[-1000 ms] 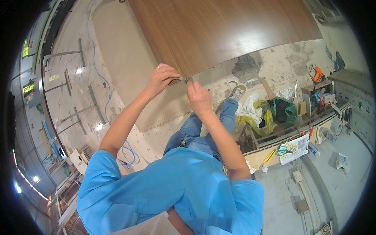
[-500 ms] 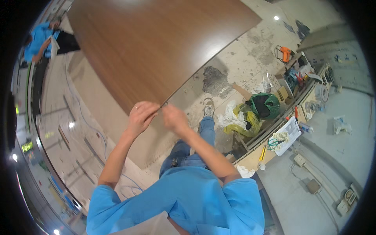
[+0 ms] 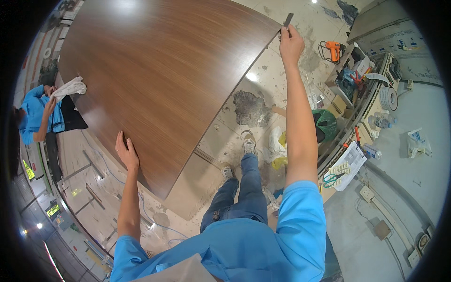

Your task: The person uses a utility knife to trim the edges of a large wood-veneer panel. They repeatedly scrape and cut along the perimeter to remove excess material, occasionally wiping the surface with a cloth.

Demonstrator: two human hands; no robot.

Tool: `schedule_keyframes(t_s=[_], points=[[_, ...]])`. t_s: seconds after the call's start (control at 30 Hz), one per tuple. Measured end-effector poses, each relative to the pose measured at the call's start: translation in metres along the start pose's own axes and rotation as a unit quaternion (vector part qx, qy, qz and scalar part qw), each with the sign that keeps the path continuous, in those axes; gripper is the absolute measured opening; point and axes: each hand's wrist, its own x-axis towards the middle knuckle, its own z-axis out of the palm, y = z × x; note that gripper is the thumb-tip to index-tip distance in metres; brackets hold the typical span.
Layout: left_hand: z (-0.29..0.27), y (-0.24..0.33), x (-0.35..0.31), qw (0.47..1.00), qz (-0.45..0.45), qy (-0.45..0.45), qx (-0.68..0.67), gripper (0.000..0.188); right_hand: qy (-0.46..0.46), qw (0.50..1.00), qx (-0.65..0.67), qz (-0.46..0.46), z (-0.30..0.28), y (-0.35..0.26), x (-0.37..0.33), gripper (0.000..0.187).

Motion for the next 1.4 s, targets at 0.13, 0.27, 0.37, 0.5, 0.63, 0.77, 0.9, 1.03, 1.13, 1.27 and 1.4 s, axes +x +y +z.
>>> schedule_keyframes(t_s=[0.13,0.27,0.37,0.5,0.63,0.77,0.9,1.03,1.13,1.27,1.4], points=[[-0.004,0.005,0.002,1.0,-0.02,-0.016,0.008,0.049,-0.016,0.999,0.037,-0.029,0.0,0.018,0.013,0.028],[-0.005,0.004,0.002,1.0,0.001,-0.012,0.011,0.05,-0.028,0.996,-0.016,-0.083,-0.011,0.018,0.014,0.027],[-0.004,0.002,0.001,1.0,0.012,-0.01,0.015,0.05,-0.076,0.991,-0.041,-0.104,-0.018,0.007,-0.002,0.025],[-0.001,0.004,0.002,1.0,0.014,-0.004,0.015,0.049,-0.095,0.978,-0.069,-0.17,-0.02,-0.018,-0.053,0.024],[0.001,0.006,0.003,1.0,0.019,0.012,0.01,0.048,-0.129,0.968,-0.095,-0.195,-0.021,-0.048,-0.127,0.023],[0.007,0.001,0.003,0.999,0.03,0.038,-0.003,0.047,-0.172,0.958,-0.109,-0.202,-0.019,-0.082,-0.227,0.028],[0.02,-0.004,0.006,0.996,0.037,0.077,-0.023,0.048,-0.206,0.947,-0.12,-0.217,-0.017,-0.117,-0.345,0.038],[0.032,-0.005,0.006,0.996,0.014,0.079,-0.023,0.051,-0.225,0.927,-0.13,-0.271,-0.009,-0.148,-0.468,0.051],[0.033,-0.006,0.006,0.993,0.038,0.103,-0.045,0.053,-0.259,0.908,-0.12,-0.307,-0.005,-0.169,-0.553,0.059],[0.034,-0.008,0.007,0.997,-0.003,0.043,-0.066,0.059,-0.314,0.903,-0.092,-0.28,-0.006,-0.21,-0.653,0.06],[0.038,-0.009,0.007,0.994,0.028,0.1,-0.037,0.055,-0.419,0.863,-0.053,-0.278,-0.016,-0.229,-0.653,0.052]])
